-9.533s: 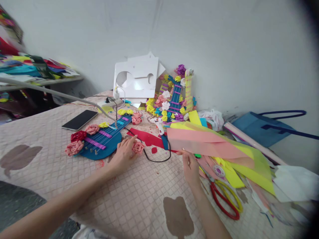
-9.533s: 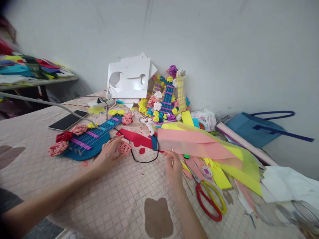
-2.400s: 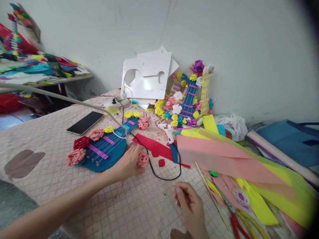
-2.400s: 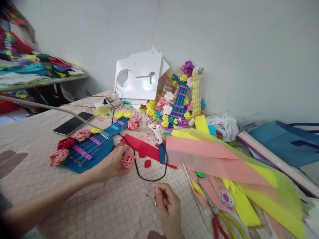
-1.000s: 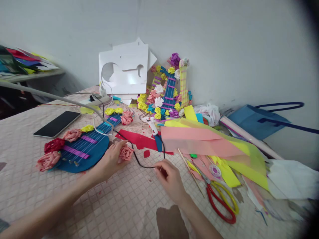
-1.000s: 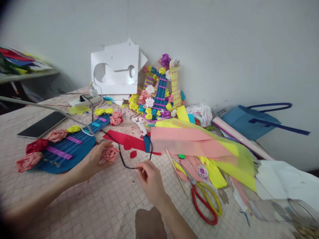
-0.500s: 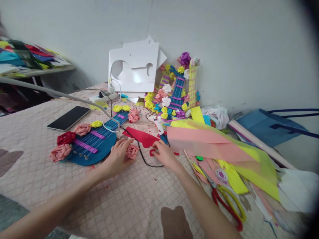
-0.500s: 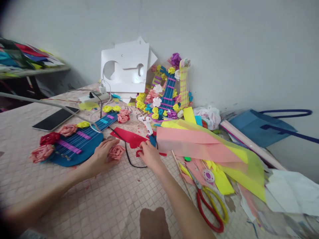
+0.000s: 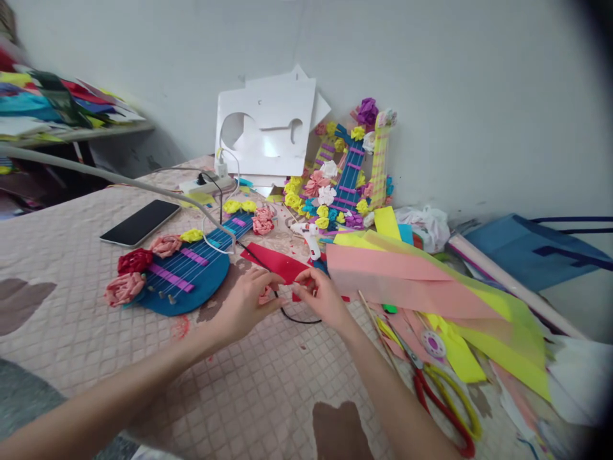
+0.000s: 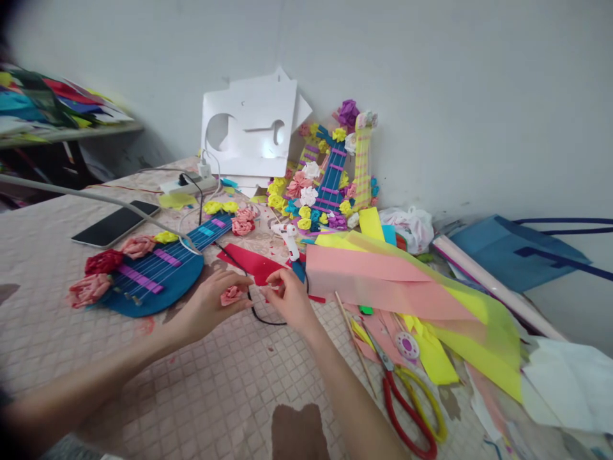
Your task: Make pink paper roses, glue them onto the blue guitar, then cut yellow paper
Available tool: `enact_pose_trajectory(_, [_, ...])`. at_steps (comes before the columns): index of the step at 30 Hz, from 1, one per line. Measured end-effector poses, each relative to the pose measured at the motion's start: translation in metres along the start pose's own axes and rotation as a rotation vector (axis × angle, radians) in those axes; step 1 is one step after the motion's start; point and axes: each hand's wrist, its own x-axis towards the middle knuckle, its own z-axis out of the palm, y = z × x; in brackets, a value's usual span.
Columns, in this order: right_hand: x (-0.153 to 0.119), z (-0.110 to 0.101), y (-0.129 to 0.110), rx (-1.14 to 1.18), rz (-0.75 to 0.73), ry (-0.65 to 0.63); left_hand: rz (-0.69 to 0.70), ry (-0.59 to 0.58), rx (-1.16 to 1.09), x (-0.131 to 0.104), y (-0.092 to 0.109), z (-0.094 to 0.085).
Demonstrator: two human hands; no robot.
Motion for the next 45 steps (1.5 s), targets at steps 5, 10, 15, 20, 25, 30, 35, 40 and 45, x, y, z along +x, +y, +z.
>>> enact_pose_trajectory(5, [-0.01,-0.004,-0.014,0.217,0.021,-0.048,0.043,-0.057,-0.064,0.005,0.013,-0.003])
enact_pose_trajectory(10, [-0.011,-0.01,-0.008,0.261,0.073,-0.011,0.027,0.041,0.143,-0.01,-0.013,-0.017])
enact_pose_trajectory(15, [-0.002,-0.011,-0.001,0.184,0.049,0.007,-0.025,-0.105,0.175,-0.017,-0.043,-0.012])
enact_pose_trajectory(20, [0.006,-0.023,0.01,0.092,0.046,0.059,-0.044,-0.13,0.123,-0.01,-0.043,-0.006])
enact_pose_trajectory(25, [0.023,-0.033,0.037,-0.085,0.038,0.221,-0.017,-0.108,0.07,-0.016,-0.028,-0.008])
enact_pose_trajectory(30, [0.065,-0.032,0.059,-0.273,0.013,0.318,-0.011,-0.124,0.043,-0.028,-0.008,-0.002])
enact_pose_trajectory(35, [0.105,-0.022,0.066,-0.361,0.034,0.253,-0.004,-0.171,0.015,-0.035,0.003,0.008])
enact_pose_trajectory(40, [0.123,-0.013,0.071,-0.35,0.103,0.235,-0.01,-0.23,-0.008,-0.037,0.001,0.017])
enact_pose_trajectory(45, [0.122,-0.014,0.07,-0.262,0.141,0.259,-0.008,-0.259,-0.02,-0.04,-0.003,0.019])
